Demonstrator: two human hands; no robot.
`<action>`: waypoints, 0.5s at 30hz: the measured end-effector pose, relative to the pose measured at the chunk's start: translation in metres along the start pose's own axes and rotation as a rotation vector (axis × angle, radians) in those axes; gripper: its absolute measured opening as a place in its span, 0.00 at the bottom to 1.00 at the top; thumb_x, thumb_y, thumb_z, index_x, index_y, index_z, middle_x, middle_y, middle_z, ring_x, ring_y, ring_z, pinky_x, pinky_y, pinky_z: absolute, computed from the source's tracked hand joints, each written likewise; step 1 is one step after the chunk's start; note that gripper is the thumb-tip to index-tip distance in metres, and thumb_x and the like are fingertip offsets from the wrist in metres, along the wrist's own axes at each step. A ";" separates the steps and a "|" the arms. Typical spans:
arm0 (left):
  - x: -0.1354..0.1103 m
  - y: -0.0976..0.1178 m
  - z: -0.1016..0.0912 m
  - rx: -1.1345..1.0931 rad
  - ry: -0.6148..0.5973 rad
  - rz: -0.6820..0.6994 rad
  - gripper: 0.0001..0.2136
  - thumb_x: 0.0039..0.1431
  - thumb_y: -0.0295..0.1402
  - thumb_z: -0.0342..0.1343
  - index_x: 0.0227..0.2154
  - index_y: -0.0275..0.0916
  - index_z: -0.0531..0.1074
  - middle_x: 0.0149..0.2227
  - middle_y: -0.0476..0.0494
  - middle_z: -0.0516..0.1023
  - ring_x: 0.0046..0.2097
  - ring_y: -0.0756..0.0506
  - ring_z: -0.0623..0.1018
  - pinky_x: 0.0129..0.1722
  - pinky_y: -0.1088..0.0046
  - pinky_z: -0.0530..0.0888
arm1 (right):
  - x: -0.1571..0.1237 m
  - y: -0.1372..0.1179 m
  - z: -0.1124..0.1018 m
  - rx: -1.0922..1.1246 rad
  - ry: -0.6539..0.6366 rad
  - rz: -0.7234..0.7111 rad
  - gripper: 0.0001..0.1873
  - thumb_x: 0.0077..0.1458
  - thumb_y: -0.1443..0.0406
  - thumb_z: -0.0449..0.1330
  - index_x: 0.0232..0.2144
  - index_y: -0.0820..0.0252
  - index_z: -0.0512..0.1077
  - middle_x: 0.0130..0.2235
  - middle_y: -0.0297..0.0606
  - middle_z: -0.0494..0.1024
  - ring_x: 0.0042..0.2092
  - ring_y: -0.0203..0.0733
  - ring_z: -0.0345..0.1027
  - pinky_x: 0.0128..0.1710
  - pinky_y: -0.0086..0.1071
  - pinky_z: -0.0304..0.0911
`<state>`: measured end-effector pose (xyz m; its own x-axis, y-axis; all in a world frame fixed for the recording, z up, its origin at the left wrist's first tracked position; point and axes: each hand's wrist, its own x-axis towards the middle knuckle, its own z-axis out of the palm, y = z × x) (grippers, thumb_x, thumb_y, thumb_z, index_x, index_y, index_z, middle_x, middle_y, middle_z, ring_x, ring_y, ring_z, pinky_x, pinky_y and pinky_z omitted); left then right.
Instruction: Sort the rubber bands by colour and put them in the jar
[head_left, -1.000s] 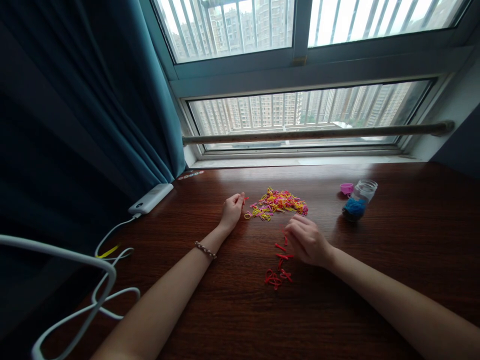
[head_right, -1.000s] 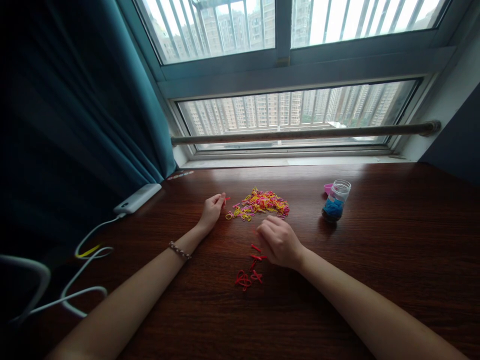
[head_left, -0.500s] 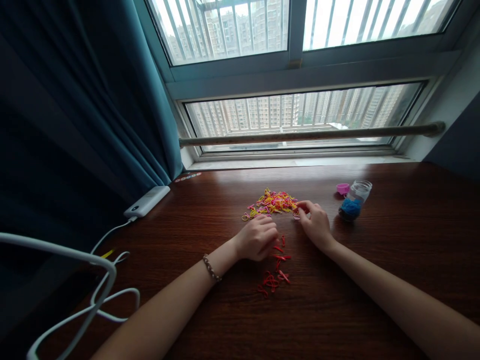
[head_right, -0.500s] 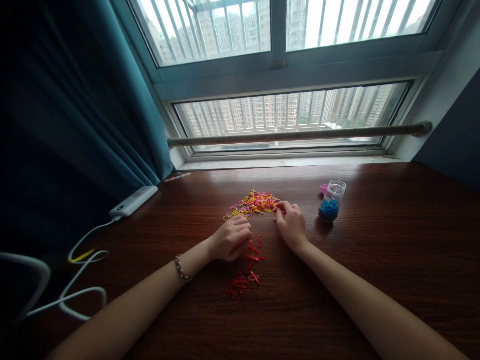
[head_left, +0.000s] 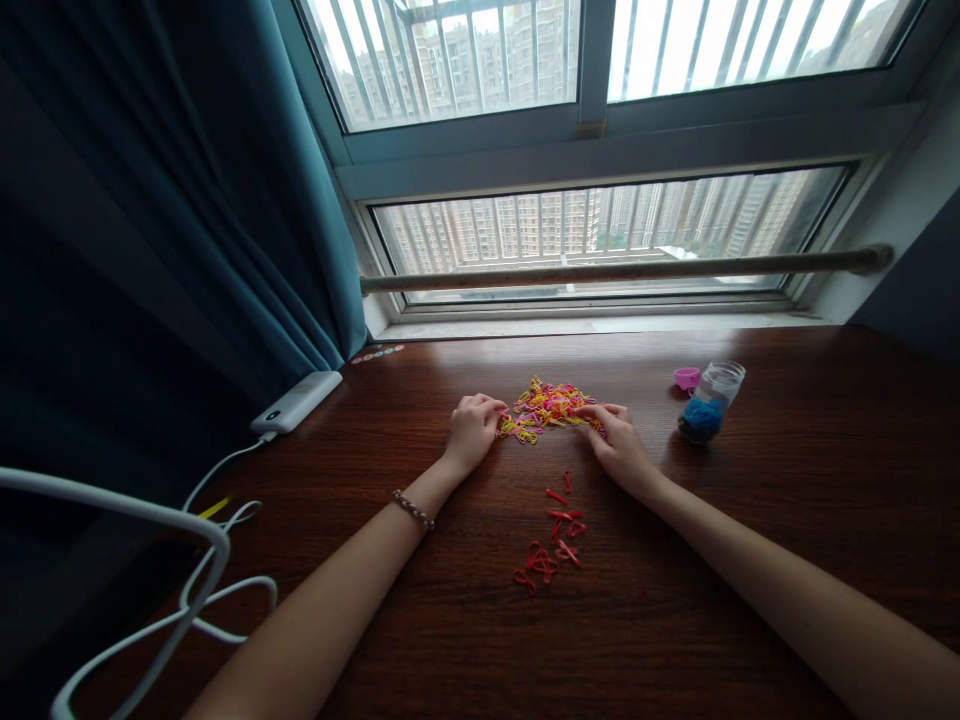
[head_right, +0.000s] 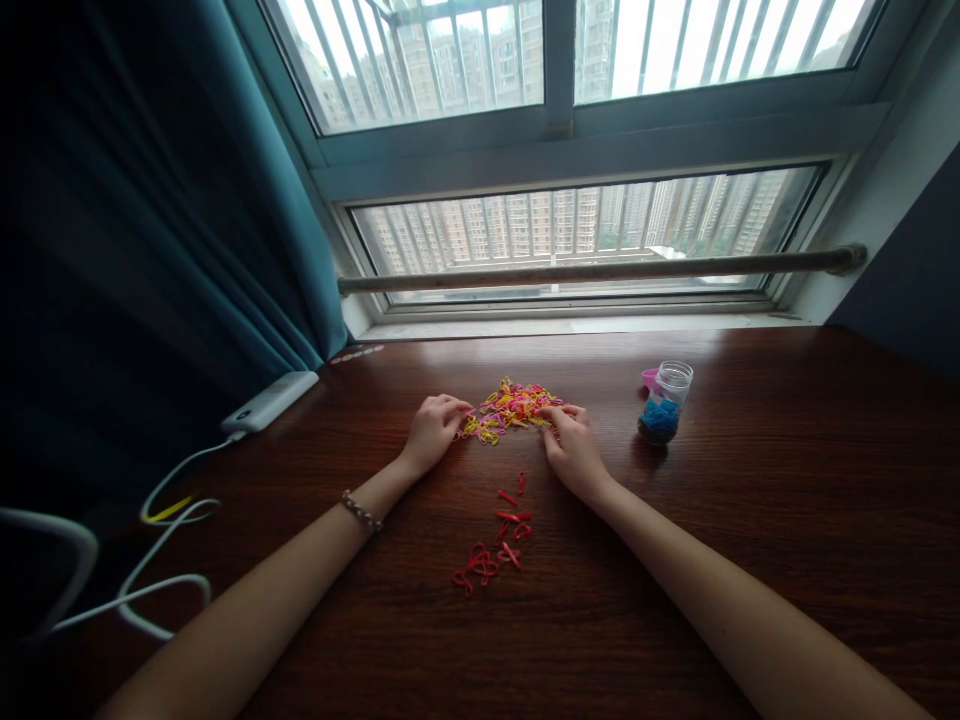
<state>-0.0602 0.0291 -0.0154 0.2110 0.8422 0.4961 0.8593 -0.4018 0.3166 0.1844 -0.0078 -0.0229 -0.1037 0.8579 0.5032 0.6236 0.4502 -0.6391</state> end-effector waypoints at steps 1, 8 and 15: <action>0.001 -0.003 0.002 -0.014 -0.024 -0.019 0.08 0.53 0.29 0.50 0.31 0.43 0.74 0.33 0.44 0.73 0.39 0.44 0.68 0.39 0.68 0.65 | 0.000 0.002 0.002 -0.021 -0.008 -0.015 0.14 0.52 0.67 0.51 0.41 0.58 0.70 0.38 0.42 0.73 0.47 0.47 0.56 0.46 0.42 0.57; 0.001 -0.005 0.003 -0.079 -0.048 -0.097 0.03 0.50 0.30 0.55 0.26 0.42 0.74 0.32 0.46 0.73 0.38 0.45 0.68 0.39 0.68 0.65 | -0.002 0.011 0.009 -0.105 -0.067 -0.109 0.15 0.54 0.68 0.48 0.37 0.56 0.73 0.44 0.38 0.74 0.48 0.47 0.55 0.48 0.47 0.53; 0.002 -0.003 0.000 -0.120 0.024 -0.133 0.03 0.51 0.31 0.54 0.25 0.39 0.71 0.32 0.46 0.73 0.38 0.45 0.70 0.39 0.69 0.65 | 0.001 0.009 0.003 -0.020 -0.002 -0.049 0.12 0.51 0.69 0.51 0.30 0.58 0.75 0.36 0.39 0.77 0.44 0.45 0.60 0.46 0.42 0.55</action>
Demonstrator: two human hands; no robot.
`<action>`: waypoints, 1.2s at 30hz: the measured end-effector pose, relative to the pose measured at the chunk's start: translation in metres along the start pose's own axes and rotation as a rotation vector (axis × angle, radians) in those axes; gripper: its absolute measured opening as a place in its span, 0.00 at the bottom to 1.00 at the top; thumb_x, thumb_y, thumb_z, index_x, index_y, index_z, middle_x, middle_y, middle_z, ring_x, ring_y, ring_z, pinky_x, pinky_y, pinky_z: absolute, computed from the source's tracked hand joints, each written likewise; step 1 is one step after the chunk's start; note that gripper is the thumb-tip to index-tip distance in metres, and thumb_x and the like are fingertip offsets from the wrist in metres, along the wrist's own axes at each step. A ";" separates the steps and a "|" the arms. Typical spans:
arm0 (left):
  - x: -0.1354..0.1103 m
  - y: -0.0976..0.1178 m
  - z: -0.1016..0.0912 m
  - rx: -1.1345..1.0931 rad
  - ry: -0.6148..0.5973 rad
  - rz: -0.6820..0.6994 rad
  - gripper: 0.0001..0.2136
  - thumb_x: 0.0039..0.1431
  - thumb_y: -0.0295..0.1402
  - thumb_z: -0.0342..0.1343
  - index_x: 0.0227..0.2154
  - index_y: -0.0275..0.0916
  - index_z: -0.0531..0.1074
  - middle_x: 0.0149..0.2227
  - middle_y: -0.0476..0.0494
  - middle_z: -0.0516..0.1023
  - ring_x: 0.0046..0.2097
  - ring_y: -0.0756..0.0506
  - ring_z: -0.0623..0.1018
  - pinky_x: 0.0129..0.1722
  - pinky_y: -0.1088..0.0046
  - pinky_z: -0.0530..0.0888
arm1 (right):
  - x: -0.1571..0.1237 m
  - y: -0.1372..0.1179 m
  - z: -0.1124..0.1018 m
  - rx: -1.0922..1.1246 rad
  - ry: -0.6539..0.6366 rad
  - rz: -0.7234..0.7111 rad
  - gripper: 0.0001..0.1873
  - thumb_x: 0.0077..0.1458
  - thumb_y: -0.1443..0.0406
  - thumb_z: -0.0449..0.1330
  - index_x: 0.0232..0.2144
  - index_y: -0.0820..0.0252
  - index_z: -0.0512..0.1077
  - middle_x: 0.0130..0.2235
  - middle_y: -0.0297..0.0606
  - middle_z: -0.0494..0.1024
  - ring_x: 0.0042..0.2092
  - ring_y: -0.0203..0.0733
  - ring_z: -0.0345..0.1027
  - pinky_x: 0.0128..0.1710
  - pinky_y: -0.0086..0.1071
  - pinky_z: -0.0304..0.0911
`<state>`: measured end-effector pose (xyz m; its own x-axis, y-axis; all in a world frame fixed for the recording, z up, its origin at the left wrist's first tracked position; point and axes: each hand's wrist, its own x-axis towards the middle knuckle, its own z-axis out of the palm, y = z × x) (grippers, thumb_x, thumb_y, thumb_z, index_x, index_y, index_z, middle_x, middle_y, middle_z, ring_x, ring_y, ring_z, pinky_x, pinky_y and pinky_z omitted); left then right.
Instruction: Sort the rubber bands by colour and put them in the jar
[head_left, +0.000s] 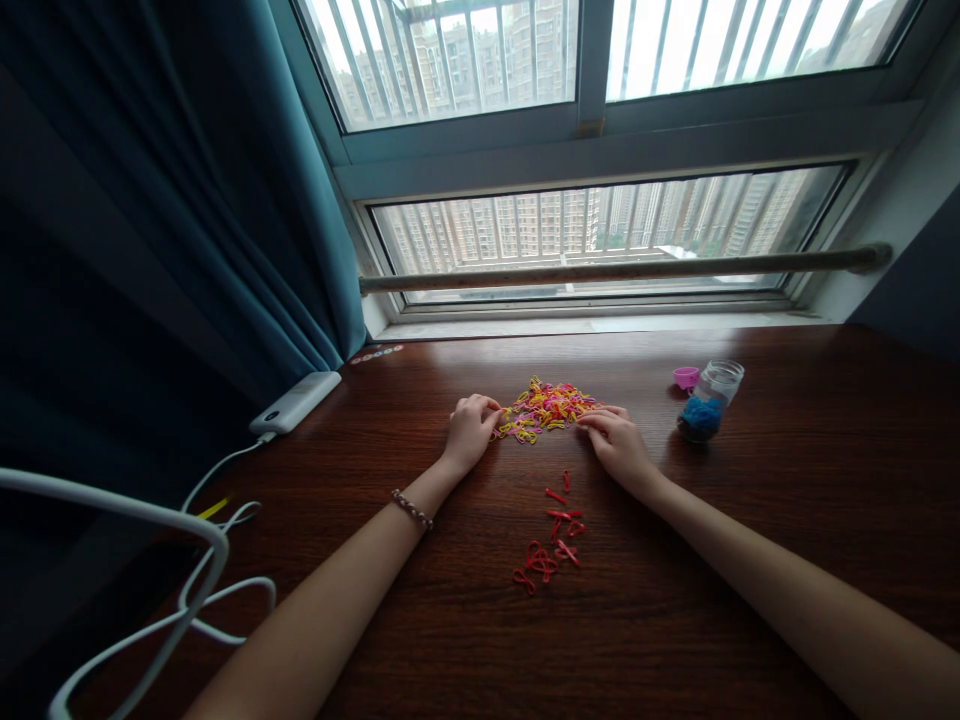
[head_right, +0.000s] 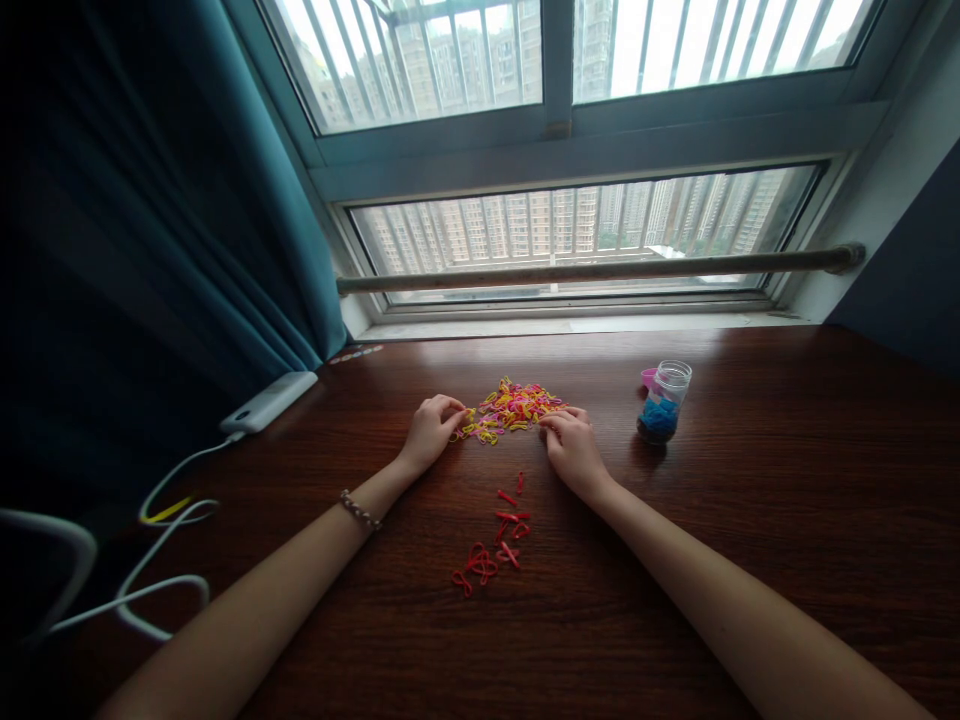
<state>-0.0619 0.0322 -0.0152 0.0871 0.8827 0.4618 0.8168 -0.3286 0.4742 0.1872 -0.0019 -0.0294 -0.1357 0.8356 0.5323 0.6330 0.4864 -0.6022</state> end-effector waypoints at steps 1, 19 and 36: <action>0.000 0.000 0.000 -0.006 0.014 -0.002 0.04 0.51 0.32 0.54 0.25 0.39 0.71 0.32 0.45 0.74 0.38 0.45 0.70 0.39 0.69 0.65 | 0.000 0.000 -0.001 0.004 0.016 0.015 0.11 0.50 0.69 0.51 0.29 0.58 0.75 0.35 0.39 0.77 0.43 0.45 0.61 0.46 0.42 0.56; -0.001 -0.001 -0.001 -0.039 0.090 0.041 0.08 0.53 0.25 0.48 0.30 0.39 0.71 0.32 0.45 0.75 0.37 0.46 0.72 0.40 0.70 0.67 | -0.006 -0.015 0.002 -0.353 -0.300 -0.101 0.21 0.55 0.60 0.50 0.53 0.50 0.61 0.57 0.35 0.61 0.57 0.54 0.46 0.53 0.51 0.46; -0.002 0.001 -0.001 -0.197 0.110 -0.019 0.04 0.51 0.31 0.53 0.27 0.38 0.71 0.30 0.46 0.74 0.31 0.49 0.73 0.33 0.74 0.69 | 0.001 -0.014 -0.011 0.155 0.036 0.101 0.09 0.50 0.64 0.54 0.31 0.59 0.73 0.34 0.39 0.76 0.36 0.42 0.69 0.37 0.35 0.63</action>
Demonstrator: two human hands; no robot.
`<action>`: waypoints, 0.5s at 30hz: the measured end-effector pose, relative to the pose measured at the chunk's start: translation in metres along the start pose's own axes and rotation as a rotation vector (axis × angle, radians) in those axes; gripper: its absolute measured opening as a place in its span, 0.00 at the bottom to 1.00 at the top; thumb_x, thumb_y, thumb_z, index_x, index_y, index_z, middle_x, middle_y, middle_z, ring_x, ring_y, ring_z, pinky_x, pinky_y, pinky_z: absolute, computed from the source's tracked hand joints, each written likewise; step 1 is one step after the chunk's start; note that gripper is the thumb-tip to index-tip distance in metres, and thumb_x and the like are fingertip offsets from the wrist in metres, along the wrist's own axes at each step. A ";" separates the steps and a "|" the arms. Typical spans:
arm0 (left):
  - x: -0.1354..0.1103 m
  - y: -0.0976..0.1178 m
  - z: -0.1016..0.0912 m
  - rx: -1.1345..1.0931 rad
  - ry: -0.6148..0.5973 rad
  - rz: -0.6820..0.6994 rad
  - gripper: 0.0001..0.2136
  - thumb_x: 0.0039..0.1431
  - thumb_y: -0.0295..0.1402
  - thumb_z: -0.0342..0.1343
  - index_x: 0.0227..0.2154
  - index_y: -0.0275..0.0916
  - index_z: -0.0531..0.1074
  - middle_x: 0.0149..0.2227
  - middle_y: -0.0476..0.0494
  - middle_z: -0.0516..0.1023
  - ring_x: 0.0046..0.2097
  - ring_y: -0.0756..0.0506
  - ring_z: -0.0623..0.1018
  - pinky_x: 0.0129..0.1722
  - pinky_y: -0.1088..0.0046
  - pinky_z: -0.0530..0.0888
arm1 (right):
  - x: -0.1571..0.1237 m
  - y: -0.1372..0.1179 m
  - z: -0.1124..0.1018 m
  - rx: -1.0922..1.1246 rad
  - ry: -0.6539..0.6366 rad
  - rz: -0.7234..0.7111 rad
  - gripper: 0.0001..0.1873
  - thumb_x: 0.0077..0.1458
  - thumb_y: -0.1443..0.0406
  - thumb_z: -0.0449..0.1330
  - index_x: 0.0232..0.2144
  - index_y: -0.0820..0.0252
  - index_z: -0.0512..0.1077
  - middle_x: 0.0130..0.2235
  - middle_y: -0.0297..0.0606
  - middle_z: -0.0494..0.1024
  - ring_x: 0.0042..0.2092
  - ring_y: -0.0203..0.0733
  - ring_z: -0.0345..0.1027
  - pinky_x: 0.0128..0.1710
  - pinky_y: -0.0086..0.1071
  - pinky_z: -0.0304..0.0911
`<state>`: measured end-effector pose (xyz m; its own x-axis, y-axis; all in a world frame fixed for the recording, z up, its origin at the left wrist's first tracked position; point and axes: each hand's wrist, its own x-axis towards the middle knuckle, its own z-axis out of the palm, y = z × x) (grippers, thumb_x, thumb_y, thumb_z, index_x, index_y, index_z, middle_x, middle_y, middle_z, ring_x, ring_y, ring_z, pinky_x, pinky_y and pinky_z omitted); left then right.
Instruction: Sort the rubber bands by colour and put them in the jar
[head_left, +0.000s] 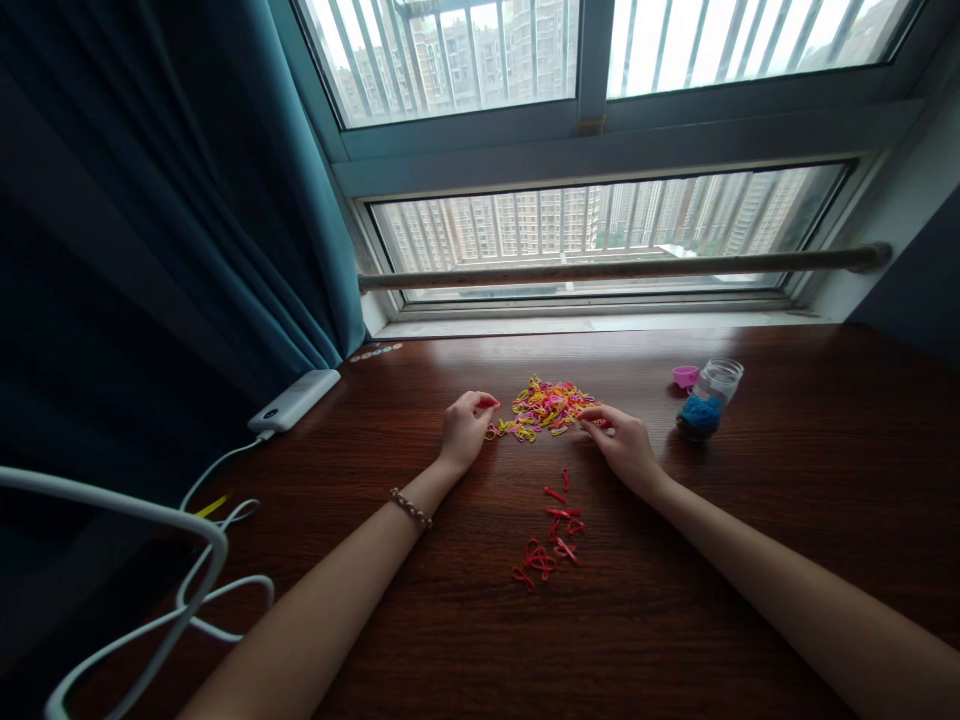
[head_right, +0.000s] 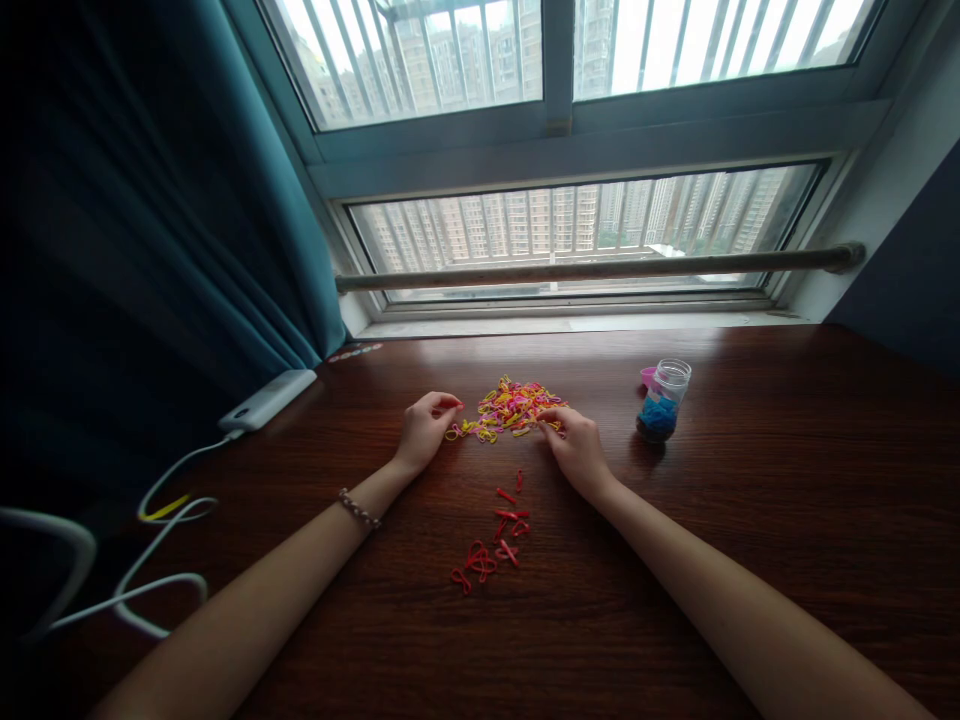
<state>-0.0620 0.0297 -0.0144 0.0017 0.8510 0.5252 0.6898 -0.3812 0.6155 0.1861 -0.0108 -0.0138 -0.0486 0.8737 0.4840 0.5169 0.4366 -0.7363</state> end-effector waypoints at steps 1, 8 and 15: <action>0.000 0.000 0.000 -0.014 0.000 -0.014 0.04 0.51 0.31 0.52 0.27 0.37 0.71 0.29 0.47 0.74 0.30 0.50 0.72 0.31 0.74 0.69 | -0.001 -0.001 -0.001 0.003 0.006 0.032 0.09 0.50 0.63 0.54 0.30 0.59 0.73 0.32 0.38 0.77 0.33 0.41 0.69 0.35 0.34 0.63; 0.000 0.001 0.000 -0.038 0.006 -0.013 0.03 0.50 0.30 0.54 0.26 0.37 0.69 0.28 0.48 0.71 0.28 0.51 0.71 0.29 0.75 0.68 | -0.001 0.000 -0.001 0.079 0.033 0.095 0.08 0.47 0.63 0.57 0.31 0.60 0.72 0.31 0.37 0.76 0.31 0.40 0.69 0.33 0.33 0.63; 0.001 0.000 0.000 -0.075 0.024 0.018 0.03 0.49 0.30 0.55 0.26 0.36 0.71 0.29 0.47 0.71 0.30 0.50 0.72 0.31 0.75 0.70 | -0.001 0.001 0.000 0.026 0.014 0.102 0.09 0.48 0.64 0.55 0.29 0.60 0.74 0.30 0.37 0.77 0.31 0.40 0.69 0.33 0.32 0.62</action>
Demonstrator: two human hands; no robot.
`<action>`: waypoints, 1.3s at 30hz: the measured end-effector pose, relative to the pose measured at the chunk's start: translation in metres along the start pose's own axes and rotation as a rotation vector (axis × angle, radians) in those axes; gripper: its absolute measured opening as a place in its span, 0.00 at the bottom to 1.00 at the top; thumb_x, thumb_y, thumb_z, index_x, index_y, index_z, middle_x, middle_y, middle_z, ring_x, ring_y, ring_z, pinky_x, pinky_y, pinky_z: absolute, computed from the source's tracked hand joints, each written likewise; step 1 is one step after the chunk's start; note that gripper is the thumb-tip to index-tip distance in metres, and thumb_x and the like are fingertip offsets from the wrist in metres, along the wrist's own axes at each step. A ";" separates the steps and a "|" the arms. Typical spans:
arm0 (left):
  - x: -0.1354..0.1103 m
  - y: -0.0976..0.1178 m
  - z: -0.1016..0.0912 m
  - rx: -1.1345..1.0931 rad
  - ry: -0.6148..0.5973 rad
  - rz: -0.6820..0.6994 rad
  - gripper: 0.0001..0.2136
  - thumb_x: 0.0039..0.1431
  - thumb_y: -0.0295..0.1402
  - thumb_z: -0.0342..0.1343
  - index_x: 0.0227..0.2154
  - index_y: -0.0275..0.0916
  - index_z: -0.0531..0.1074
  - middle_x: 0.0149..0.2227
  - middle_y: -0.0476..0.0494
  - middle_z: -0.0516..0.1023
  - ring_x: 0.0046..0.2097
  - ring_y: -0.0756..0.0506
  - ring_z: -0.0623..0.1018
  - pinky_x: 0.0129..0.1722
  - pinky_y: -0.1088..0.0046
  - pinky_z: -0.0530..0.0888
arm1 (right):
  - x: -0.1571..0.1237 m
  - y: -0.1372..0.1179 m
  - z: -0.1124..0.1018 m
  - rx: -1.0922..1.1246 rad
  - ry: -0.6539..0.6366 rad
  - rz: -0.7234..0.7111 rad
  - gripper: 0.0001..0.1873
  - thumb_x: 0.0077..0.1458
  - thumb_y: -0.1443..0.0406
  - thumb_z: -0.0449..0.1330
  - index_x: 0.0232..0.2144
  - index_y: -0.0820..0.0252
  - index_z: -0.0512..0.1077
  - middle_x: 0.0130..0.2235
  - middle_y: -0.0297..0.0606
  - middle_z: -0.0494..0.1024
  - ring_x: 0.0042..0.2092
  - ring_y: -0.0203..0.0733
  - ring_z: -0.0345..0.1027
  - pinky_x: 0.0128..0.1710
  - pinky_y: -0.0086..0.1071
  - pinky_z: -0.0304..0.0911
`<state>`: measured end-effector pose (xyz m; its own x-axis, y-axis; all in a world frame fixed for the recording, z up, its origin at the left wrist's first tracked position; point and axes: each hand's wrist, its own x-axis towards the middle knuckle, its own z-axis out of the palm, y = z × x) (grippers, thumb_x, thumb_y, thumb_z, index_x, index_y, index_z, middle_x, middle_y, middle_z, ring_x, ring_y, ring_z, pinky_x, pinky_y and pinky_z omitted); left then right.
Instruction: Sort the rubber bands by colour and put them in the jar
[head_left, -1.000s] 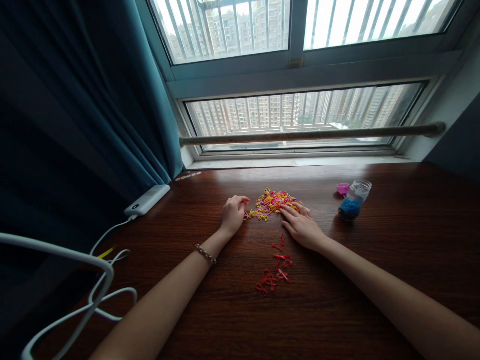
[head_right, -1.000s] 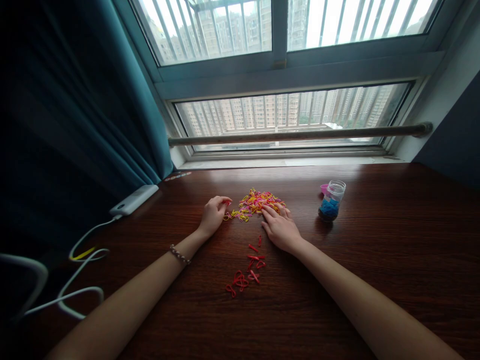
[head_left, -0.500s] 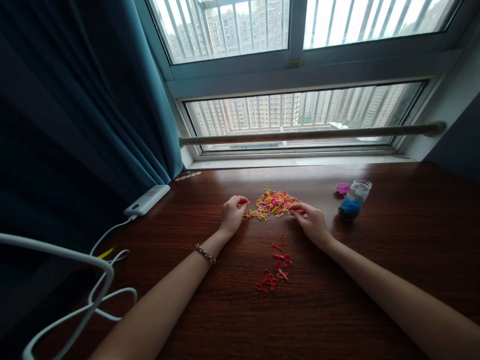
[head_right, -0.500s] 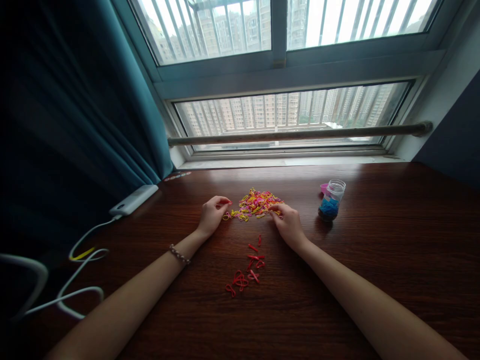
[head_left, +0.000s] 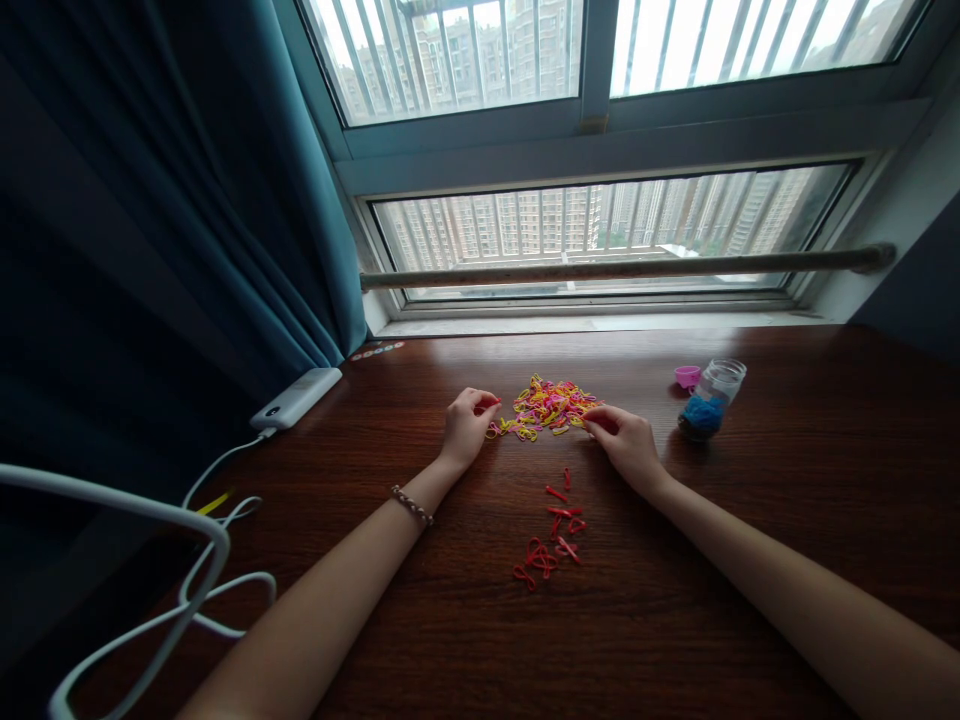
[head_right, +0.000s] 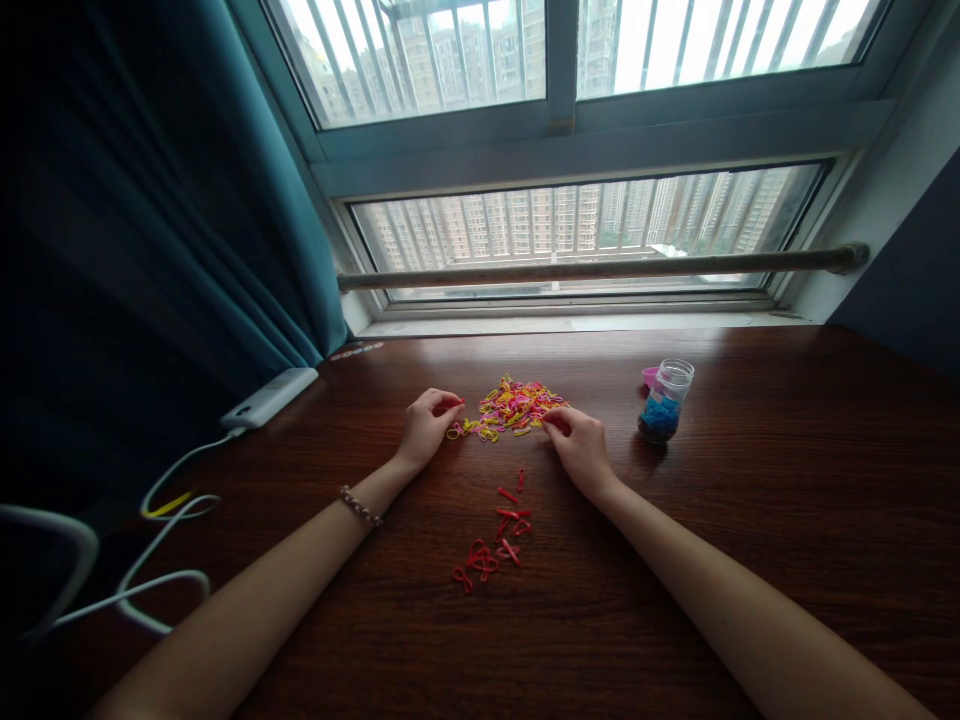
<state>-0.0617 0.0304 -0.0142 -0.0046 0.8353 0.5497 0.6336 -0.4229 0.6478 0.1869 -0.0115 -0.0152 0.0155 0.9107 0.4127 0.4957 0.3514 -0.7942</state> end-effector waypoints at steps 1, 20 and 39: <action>0.000 0.000 0.000 -0.005 0.005 0.004 0.03 0.49 0.30 0.55 0.26 0.36 0.71 0.29 0.47 0.71 0.31 0.50 0.72 0.31 0.75 0.70 | 0.000 0.000 0.000 -0.002 -0.002 0.007 0.09 0.48 0.64 0.55 0.29 0.60 0.73 0.30 0.37 0.77 0.30 0.40 0.69 0.32 0.32 0.62; 0.000 -0.009 0.003 -0.042 0.021 -0.058 0.03 0.46 0.30 0.56 0.24 0.36 0.70 0.28 0.47 0.73 0.29 0.50 0.73 0.29 0.76 0.71 | -0.001 -0.001 0.001 0.189 0.028 0.126 0.10 0.48 0.60 0.55 0.31 0.60 0.69 0.30 0.38 0.74 0.27 0.40 0.70 0.24 0.30 0.66; -0.002 -0.004 0.002 -0.039 -0.002 -0.155 0.09 0.45 0.38 0.58 0.23 0.37 0.71 0.24 0.48 0.74 0.25 0.50 0.72 0.24 0.77 0.68 | 0.002 -0.010 -0.003 -0.013 0.084 0.104 0.13 0.53 0.59 0.48 0.29 0.62 0.68 0.26 0.38 0.73 0.26 0.38 0.66 0.26 0.29 0.60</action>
<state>-0.0629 0.0310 -0.0187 -0.0985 0.8921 0.4410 0.5947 -0.3026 0.7449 0.1842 -0.0140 -0.0054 0.1397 0.9204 0.3651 0.4988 0.2531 -0.8290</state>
